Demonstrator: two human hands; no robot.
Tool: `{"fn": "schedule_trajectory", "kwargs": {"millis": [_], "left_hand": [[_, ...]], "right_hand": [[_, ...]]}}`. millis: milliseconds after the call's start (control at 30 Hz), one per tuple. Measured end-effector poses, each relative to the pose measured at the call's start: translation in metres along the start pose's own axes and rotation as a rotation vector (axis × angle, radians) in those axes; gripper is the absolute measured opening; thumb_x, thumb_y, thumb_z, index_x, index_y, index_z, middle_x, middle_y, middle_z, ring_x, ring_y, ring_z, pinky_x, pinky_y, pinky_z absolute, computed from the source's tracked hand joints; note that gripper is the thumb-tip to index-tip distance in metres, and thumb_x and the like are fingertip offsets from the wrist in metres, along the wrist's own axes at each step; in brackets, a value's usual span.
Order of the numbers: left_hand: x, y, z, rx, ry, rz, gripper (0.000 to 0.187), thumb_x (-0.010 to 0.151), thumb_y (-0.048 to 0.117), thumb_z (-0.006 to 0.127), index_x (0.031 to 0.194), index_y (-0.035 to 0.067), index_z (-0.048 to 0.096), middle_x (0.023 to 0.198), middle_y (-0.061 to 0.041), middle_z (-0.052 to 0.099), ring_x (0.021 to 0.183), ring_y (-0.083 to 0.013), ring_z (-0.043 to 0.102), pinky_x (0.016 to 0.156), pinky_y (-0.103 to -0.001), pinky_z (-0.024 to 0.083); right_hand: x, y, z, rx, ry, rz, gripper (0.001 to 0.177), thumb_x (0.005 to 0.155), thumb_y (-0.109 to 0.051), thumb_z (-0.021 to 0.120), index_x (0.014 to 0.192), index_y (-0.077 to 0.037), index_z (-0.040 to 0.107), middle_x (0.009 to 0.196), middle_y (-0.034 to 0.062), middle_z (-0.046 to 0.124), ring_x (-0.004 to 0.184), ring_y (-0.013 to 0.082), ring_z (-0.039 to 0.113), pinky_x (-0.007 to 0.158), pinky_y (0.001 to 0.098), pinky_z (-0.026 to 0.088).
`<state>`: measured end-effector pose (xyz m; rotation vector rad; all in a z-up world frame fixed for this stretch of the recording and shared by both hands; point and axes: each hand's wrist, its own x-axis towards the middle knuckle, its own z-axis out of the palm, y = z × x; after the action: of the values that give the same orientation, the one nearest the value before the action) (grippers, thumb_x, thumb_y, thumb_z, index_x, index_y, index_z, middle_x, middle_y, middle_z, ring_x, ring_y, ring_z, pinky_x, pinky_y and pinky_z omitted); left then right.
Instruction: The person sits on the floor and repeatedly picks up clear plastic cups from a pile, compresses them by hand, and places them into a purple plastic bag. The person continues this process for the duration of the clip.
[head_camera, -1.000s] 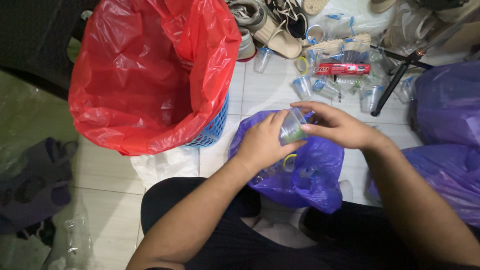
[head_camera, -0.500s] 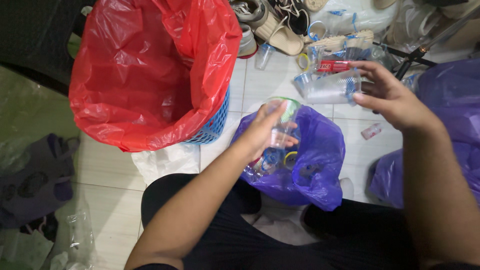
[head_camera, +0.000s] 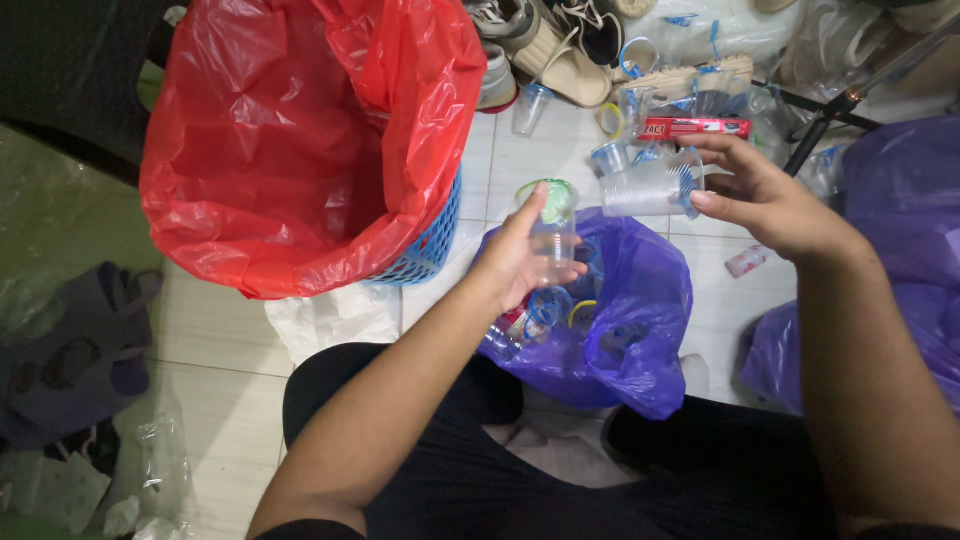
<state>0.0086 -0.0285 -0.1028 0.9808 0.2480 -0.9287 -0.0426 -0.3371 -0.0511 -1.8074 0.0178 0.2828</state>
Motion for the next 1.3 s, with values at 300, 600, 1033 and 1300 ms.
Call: {"fn": "schedule_trajectory", "kwargs": {"millis": [300, 600, 1033, 1300], "left_hand": [[-0.024, -0.018, 0.008, 1.322, 0.060, 0.503, 0.082, 0.076, 0.045, 0.085, 0.138, 0.008, 0.046, 0.121, -0.026, 0.066, 0.111, -0.0391, 0.067, 0.092, -0.044, 0.055], [-0.005, -0.057, -0.011, 1.900, -0.040, 0.123, 0.091, 0.066, 0.028, 0.092, 0.138, -0.004, 0.045, 0.110, -0.023, 0.071, 0.103, -0.0387, 0.070, 0.087, -0.046, 0.057], [-0.061, 0.022, 0.007, 1.856, 0.157, 1.095, 0.051, 0.057, 0.018, 0.085, 0.104, 0.006, 0.067, 0.110, -0.017, 0.067, 0.100, -0.0419, 0.067, 0.081, -0.053, 0.051], [-0.058, 0.030, -0.006, 1.832, 0.297, 0.580, 0.033, 0.079, -0.001, 0.065, 0.112, 0.003, 0.066, 0.105, -0.021, 0.066, 0.095, -0.0414, 0.068, 0.080, -0.050, 0.055]], "right_hand": [[-0.001, 0.005, -0.005, 0.042, 0.010, -0.055, 0.066, 0.093, -0.016, 0.066, 0.154, -0.013, 0.043, 0.145, 0.0069, 0.054, 0.124, 0.0208, 0.057, 0.100, 0.0382, 0.049], [-0.013, -0.026, 0.010, -0.096, -0.013, 0.012, 0.071, 0.092, -0.024, 0.068, 0.157, -0.020, 0.041, 0.146, 0.0098, 0.057, 0.119, 0.0232, 0.062, 0.066, 0.0414, 0.058], [-0.005, -0.036, 0.041, -0.551, -0.181, -0.105, 0.076, 0.074, -0.041, 0.084, 0.138, -0.014, 0.055, 0.135, 0.0142, 0.059, 0.114, 0.0292, 0.067, 0.088, 0.0411, 0.059], [0.003, -0.012, 0.118, -0.796, -0.270, -0.053, 0.075, 0.066, -0.039, 0.089, 0.129, -0.016, 0.056, 0.125, 0.0198, 0.057, 0.104, 0.0399, 0.066, 0.088, 0.0477, 0.054]]}}
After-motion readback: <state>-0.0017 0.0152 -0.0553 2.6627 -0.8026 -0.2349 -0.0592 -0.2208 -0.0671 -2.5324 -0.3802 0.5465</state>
